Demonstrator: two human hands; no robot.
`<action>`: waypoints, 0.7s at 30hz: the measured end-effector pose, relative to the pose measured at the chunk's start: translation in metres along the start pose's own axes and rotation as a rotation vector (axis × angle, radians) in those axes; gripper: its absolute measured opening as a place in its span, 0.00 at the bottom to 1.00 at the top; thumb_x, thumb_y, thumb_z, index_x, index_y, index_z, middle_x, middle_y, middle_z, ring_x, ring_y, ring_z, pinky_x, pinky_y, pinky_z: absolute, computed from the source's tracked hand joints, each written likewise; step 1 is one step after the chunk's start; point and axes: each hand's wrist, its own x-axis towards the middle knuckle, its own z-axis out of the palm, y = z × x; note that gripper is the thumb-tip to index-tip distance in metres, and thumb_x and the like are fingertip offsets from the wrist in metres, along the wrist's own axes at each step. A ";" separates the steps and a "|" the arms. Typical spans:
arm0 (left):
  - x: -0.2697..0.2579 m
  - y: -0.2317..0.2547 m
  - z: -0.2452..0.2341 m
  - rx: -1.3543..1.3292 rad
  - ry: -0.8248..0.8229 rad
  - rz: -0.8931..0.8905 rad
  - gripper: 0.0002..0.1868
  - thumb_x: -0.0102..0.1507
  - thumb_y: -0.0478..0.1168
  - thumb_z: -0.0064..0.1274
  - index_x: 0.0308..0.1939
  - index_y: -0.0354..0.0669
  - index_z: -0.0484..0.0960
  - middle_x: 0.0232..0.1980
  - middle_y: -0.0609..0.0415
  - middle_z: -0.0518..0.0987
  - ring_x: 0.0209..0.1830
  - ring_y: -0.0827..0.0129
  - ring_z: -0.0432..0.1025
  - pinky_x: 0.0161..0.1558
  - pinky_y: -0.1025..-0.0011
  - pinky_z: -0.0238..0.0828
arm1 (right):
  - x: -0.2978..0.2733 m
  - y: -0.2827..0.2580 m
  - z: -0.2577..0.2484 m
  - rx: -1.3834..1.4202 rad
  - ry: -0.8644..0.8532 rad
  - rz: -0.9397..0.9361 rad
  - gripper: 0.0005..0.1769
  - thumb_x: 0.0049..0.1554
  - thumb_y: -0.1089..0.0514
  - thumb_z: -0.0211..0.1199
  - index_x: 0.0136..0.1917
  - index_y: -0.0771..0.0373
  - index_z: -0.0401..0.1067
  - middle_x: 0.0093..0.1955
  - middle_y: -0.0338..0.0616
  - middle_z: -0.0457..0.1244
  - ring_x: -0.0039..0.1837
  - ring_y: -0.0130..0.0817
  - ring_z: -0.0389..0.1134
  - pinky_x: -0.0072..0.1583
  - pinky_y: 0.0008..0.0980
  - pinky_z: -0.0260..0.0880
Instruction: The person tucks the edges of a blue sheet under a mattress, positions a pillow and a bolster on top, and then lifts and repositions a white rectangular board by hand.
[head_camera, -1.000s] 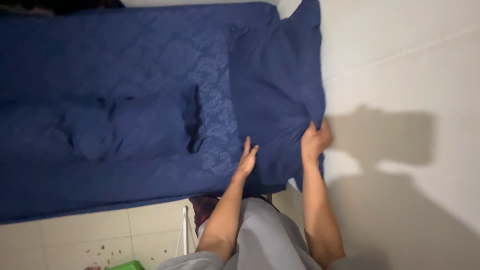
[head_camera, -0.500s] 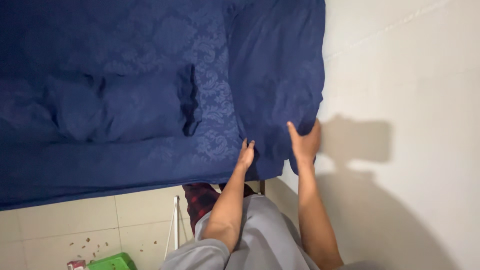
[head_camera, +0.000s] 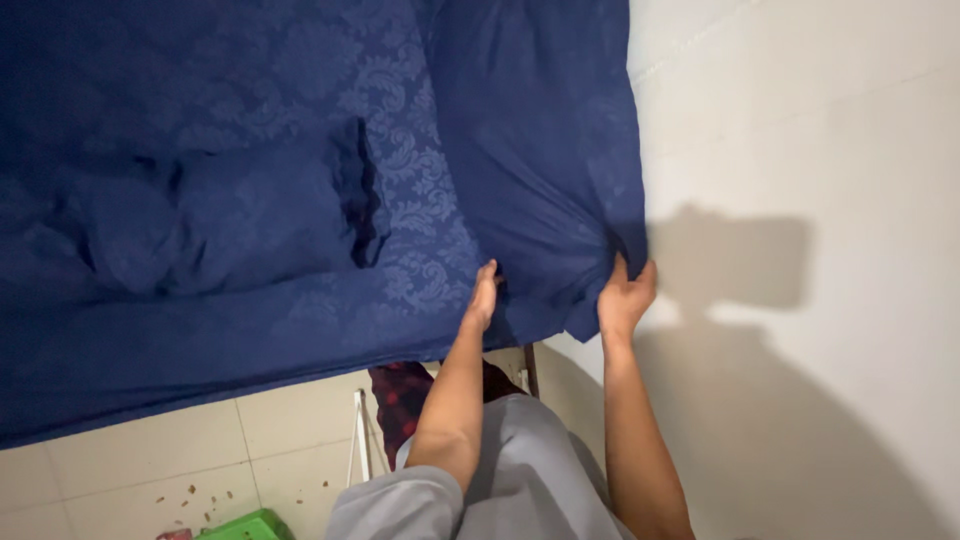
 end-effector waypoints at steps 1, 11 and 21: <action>-0.004 0.000 -0.002 0.036 -0.006 -0.016 0.43 0.67 0.65 0.34 0.79 0.43 0.53 0.80 0.39 0.59 0.80 0.52 0.52 0.76 0.58 0.42 | 0.001 -0.008 -0.001 0.002 0.010 -0.015 0.14 0.63 0.58 0.64 0.56 0.73 0.72 0.52 0.59 0.69 0.55 0.52 0.71 0.60 0.43 0.68; -0.042 -0.003 -0.034 0.542 0.317 0.111 0.30 0.67 0.59 0.42 0.62 0.42 0.79 0.63 0.41 0.79 0.66 0.51 0.70 0.66 0.61 0.63 | -0.050 0.012 -0.006 -0.176 -0.005 -0.097 0.35 0.60 0.49 0.70 0.69 0.75 0.63 0.60 0.68 0.65 0.62 0.62 0.67 0.63 0.48 0.65; -0.107 0.004 -0.123 0.674 0.279 0.366 0.22 0.65 0.50 0.53 0.58 0.41 0.80 0.56 0.43 0.83 0.59 0.55 0.76 0.61 0.64 0.70 | -0.109 0.103 0.012 -0.062 -0.195 0.415 0.35 0.56 0.39 0.70 0.63 0.70 0.73 0.61 0.54 0.70 0.63 0.48 0.70 0.65 0.41 0.65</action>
